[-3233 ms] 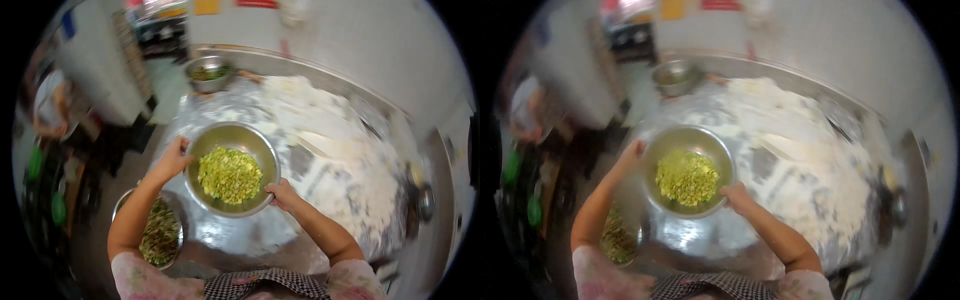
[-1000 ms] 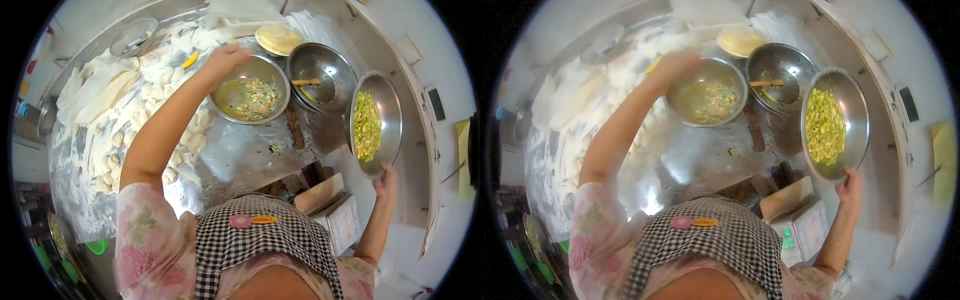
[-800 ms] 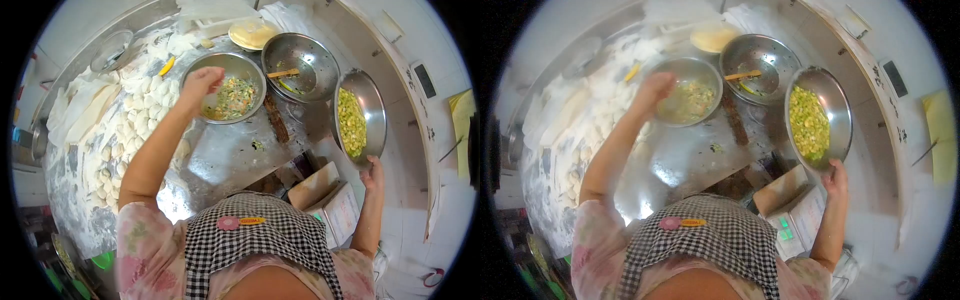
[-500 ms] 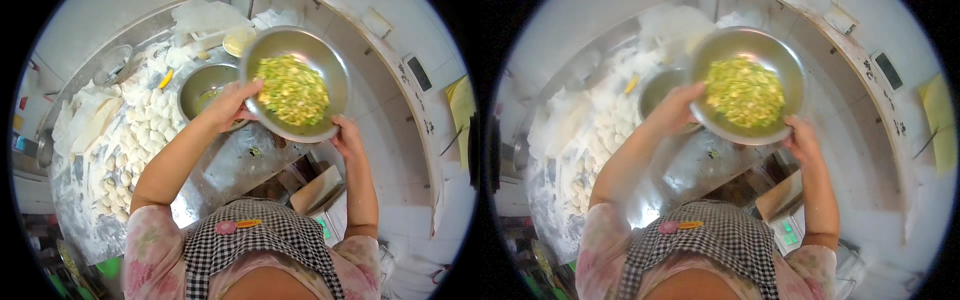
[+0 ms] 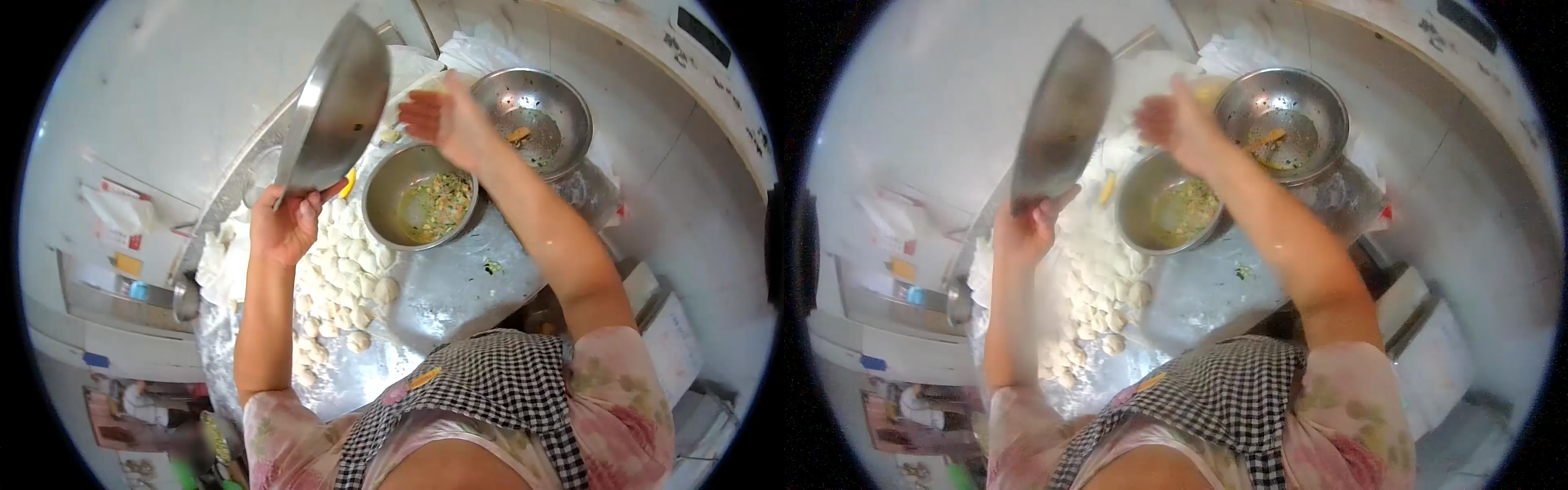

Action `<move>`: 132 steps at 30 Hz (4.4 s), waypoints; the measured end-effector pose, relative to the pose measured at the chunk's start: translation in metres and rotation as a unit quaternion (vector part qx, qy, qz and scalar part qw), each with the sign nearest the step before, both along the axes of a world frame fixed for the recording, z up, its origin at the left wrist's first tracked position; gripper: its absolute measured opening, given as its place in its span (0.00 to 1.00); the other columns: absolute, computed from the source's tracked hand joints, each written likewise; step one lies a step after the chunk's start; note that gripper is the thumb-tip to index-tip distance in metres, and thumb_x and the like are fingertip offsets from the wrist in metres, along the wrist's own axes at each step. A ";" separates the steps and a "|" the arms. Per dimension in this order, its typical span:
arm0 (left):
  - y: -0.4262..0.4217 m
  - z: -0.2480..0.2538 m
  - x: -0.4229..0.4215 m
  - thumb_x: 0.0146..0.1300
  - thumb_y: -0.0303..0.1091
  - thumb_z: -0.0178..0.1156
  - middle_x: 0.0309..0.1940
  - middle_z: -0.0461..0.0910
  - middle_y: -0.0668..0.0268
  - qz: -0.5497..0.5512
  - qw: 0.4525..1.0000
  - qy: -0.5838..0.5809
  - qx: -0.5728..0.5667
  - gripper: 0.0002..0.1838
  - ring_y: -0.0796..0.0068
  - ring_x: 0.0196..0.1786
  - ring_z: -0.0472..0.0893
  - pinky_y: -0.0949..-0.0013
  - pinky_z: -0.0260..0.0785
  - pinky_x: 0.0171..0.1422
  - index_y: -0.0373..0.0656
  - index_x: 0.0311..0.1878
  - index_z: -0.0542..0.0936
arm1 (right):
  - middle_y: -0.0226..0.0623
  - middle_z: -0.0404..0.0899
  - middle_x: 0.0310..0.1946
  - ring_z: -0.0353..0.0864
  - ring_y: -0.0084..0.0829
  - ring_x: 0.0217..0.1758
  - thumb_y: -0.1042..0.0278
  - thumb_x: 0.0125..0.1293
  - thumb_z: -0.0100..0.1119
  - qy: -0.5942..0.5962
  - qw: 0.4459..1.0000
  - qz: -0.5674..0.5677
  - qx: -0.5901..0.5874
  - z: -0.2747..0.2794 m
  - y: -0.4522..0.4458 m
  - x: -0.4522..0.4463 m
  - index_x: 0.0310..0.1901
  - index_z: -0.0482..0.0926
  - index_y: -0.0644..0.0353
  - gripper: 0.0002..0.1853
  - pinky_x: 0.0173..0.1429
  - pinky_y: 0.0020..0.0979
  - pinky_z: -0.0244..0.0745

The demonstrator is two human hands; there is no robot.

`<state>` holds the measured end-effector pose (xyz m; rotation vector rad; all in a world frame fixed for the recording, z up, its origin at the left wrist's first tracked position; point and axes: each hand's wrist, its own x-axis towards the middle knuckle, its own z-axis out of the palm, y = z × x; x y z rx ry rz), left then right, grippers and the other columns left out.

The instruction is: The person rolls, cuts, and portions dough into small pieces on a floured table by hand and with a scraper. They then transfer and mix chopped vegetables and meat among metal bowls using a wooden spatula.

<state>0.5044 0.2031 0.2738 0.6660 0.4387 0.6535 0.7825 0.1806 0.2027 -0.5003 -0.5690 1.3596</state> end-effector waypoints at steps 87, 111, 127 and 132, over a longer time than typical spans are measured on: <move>-0.242 -0.262 -0.132 0.62 0.41 0.58 0.22 0.75 0.67 0.370 0.740 0.547 0.126 0.13 0.77 0.25 0.73 0.73 0.69 0.33 0.38 0.36 0.75 | 0.50 0.66 0.62 0.65 0.42 0.66 0.75 0.65 0.44 -0.621 0.782 0.000 0.050 -0.143 -0.124 -0.091 0.63 0.63 0.69 0.24 0.68 0.36 0.57; -0.123 -0.293 -0.518 0.61 0.62 0.44 0.72 0.43 0.49 0.191 0.417 0.856 0.237 0.45 0.49 0.75 0.40 0.49 0.29 0.75 0.37 0.71 0.50 | 0.44 0.74 0.52 0.74 0.31 0.54 0.71 0.65 0.50 -0.588 0.776 0.207 0.091 -0.200 -0.006 -0.479 0.60 0.66 0.68 0.23 0.55 0.28 0.69; 0.016 -0.281 -0.452 0.61 0.52 0.50 0.69 0.51 0.46 0.073 0.469 0.809 0.347 0.32 0.47 0.74 0.44 0.47 0.34 0.74 0.29 0.55 0.72 | 0.44 0.81 0.39 0.81 0.39 0.37 0.59 0.66 0.45 -0.686 0.710 0.157 -0.021 -0.253 0.124 -0.605 0.43 0.78 0.66 0.18 0.42 0.37 0.73; 0.033 -0.252 -0.414 0.57 0.51 0.53 0.58 0.69 0.42 -0.043 0.573 0.733 0.364 0.30 0.40 0.70 0.53 0.46 0.43 0.72 0.30 0.50 0.77 | 0.41 0.79 0.45 0.80 0.35 0.45 0.64 0.67 0.45 -0.108 0.908 0.348 -0.207 -0.245 0.117 -0.581 0.50 0.75 0.68 0.17 0.50 0.34 0.75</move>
